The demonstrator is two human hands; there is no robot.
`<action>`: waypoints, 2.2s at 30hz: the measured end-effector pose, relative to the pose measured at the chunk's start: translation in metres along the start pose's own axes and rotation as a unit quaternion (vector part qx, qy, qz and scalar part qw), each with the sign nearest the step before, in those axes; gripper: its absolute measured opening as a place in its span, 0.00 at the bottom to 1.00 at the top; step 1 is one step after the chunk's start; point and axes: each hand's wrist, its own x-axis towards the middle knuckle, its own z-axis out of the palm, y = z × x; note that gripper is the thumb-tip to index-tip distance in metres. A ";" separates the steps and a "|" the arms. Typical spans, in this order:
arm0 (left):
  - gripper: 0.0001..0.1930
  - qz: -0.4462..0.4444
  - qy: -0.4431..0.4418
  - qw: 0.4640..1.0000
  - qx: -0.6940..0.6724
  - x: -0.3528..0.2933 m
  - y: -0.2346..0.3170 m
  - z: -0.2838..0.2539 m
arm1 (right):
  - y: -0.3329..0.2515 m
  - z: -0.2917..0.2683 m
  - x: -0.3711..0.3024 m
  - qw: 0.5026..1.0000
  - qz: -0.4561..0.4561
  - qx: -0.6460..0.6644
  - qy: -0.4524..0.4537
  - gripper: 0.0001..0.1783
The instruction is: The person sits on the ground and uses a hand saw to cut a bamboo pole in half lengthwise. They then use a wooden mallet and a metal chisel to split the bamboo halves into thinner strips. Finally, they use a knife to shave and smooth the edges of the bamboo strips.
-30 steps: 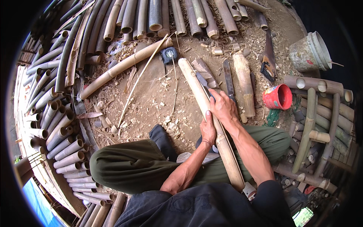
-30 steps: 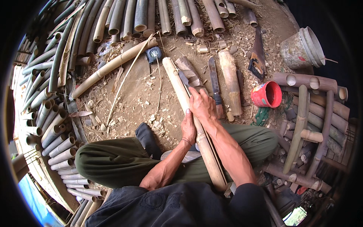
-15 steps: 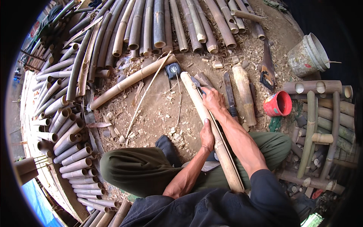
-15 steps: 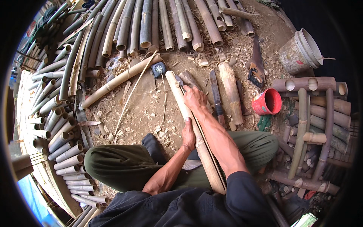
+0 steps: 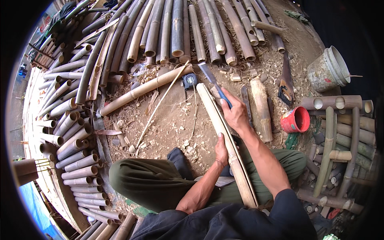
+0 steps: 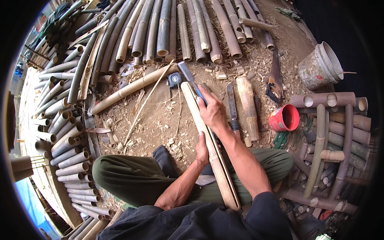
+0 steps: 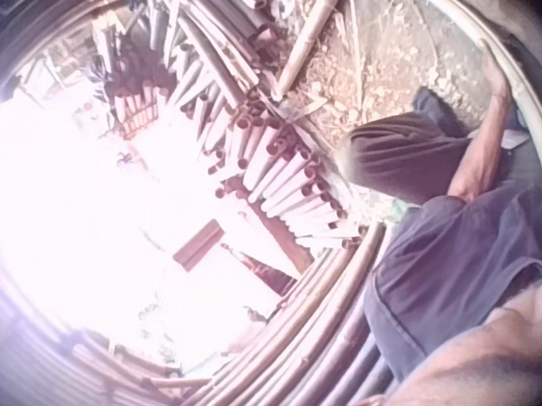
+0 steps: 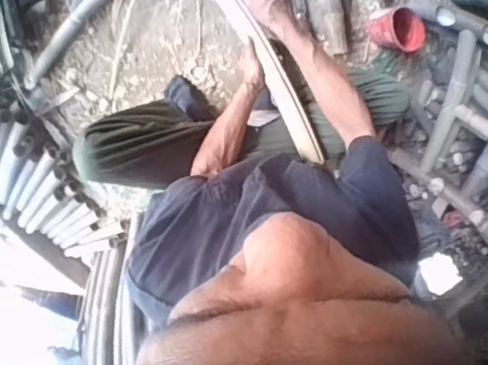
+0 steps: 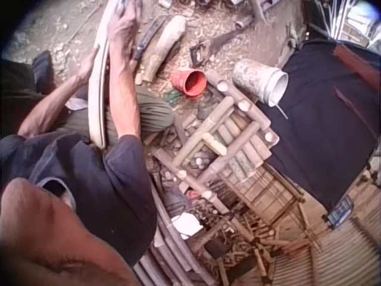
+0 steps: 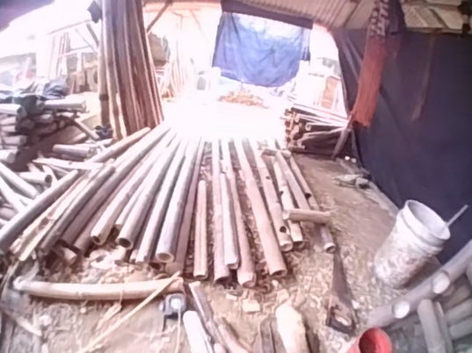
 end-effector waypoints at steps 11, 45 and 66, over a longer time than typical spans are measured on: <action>0.44 0.084 0.033 0.988 0.128 -0.005 0.003 0.002 | 0.036 0.006 -0.107 0.969 0.015 -0.243 -0.049 0.21; 0.38 -0.024 -0.058 0.997 -0.037 -0.032 0.009 0.001 | -0.003 0.051 0.039 0.985 -0.083 -0.122 -0.085 0.15; 0.29 0.171 -0.175 0.950 0.192 0.015 0.169 0.168 | 0.295 -0.349 -0.197 0.935 0.254 -0.162 0.189 0.18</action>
